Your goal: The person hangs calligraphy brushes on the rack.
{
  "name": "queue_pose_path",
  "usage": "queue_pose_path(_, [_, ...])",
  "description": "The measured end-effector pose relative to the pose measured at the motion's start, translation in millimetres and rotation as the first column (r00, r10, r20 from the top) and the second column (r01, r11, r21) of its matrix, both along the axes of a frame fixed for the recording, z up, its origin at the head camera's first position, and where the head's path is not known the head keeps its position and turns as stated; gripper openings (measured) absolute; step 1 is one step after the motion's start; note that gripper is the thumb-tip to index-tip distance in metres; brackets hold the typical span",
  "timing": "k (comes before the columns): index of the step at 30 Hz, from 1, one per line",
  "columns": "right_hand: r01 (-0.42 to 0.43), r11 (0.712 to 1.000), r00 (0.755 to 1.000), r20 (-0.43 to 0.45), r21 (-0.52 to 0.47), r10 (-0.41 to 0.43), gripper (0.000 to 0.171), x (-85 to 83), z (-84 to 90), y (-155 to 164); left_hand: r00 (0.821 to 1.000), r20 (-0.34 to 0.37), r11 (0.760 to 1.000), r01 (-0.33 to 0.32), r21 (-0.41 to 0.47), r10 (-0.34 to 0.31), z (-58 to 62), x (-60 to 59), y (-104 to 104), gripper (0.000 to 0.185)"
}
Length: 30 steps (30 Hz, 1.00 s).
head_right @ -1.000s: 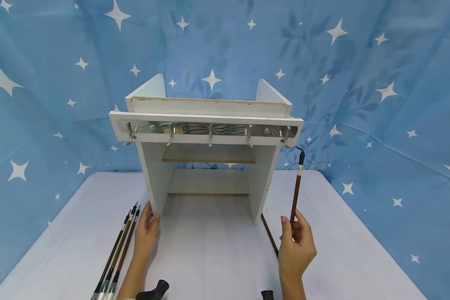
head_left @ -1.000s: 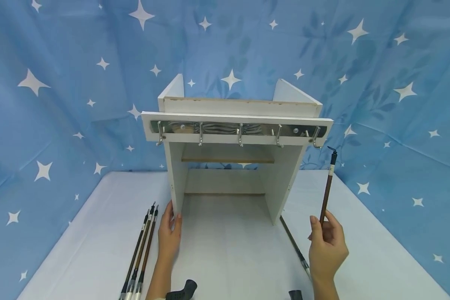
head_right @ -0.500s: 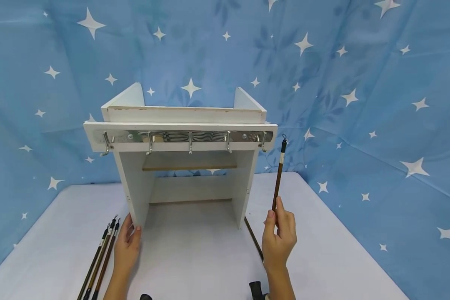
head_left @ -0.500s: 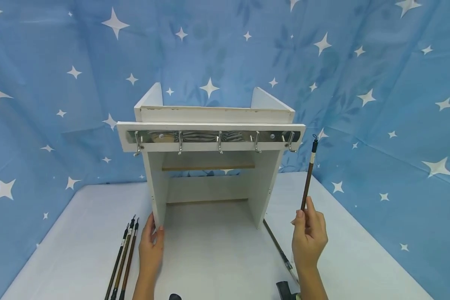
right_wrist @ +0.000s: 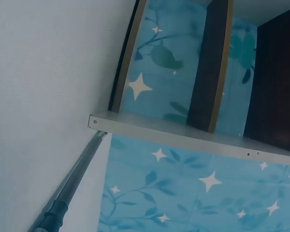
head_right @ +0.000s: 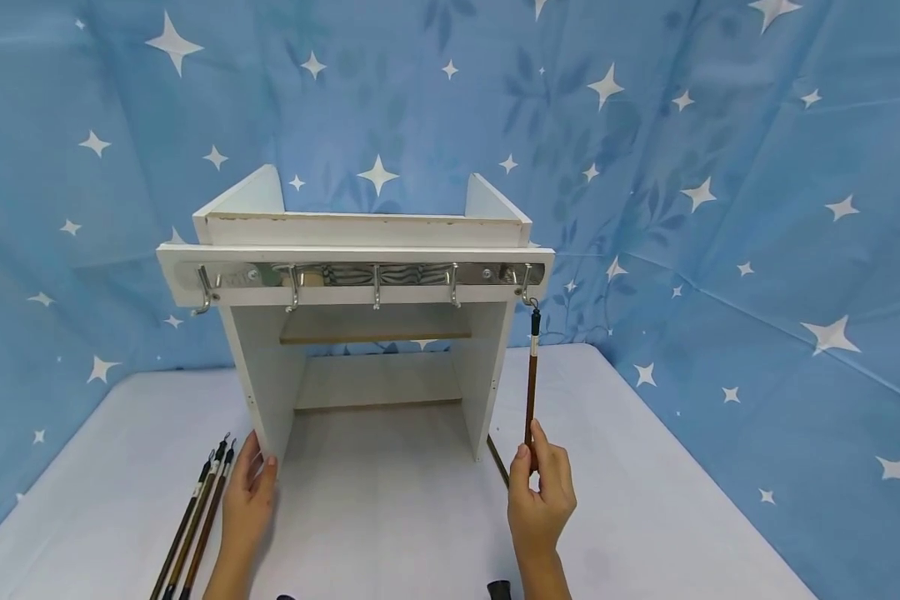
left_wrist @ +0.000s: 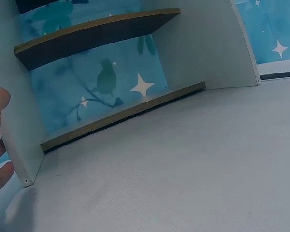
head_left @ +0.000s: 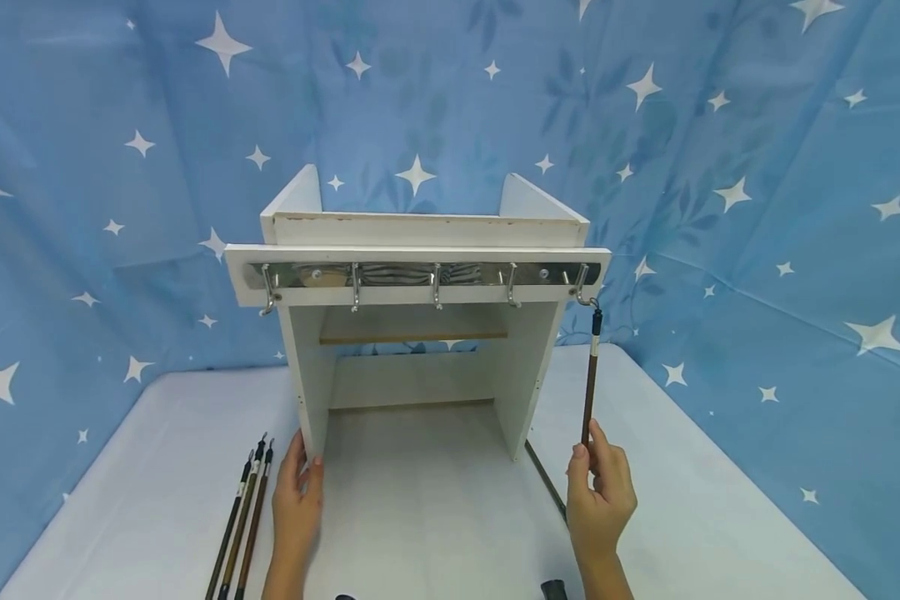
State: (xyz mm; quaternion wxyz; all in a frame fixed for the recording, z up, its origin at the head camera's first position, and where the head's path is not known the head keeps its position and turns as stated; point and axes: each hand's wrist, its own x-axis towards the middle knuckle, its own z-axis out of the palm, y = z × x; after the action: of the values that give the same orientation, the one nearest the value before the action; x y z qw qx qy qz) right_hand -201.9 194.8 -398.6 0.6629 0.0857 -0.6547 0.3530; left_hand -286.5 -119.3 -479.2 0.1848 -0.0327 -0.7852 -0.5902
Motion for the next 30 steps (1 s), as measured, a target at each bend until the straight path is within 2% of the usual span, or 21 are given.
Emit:
queue_pose_path(6, [-0.012,1.000,1.000,-0.007,-0.009,0.011,0.025,4.1,9.2,-8.7,1.000,-0.019,1.000,0.001,-0.016,-0.001,2.3,-0.2,-1.2,0.054])
queue_pose_path(16, [0.036,0.999,0.999,0.032,-0.002,-0.036,0.027,-2.3,-1.2,-1.3,1.000,-0.020,1.000,0.014,0.013,-0.013,3.4,1.5,0.1,0.054])
queue_pose_path(26, [0.004,1.000,0.999,0.032,-0.004,-0.004,0.029,6.5,14.8,-11.4,1.000,-0.012,1.000,0.012,0.021,-0.011,3.2,2.7,0.8,0.054])
queue_pose_path(30, [0.008,1.000,0.999,0.035,-0.006,-0.008,0.030,4.5,9.8,-8.1,1.000,-0.011,1.000,0.011,0.022,-0.010,1.3,1.9,1.4,0.054])
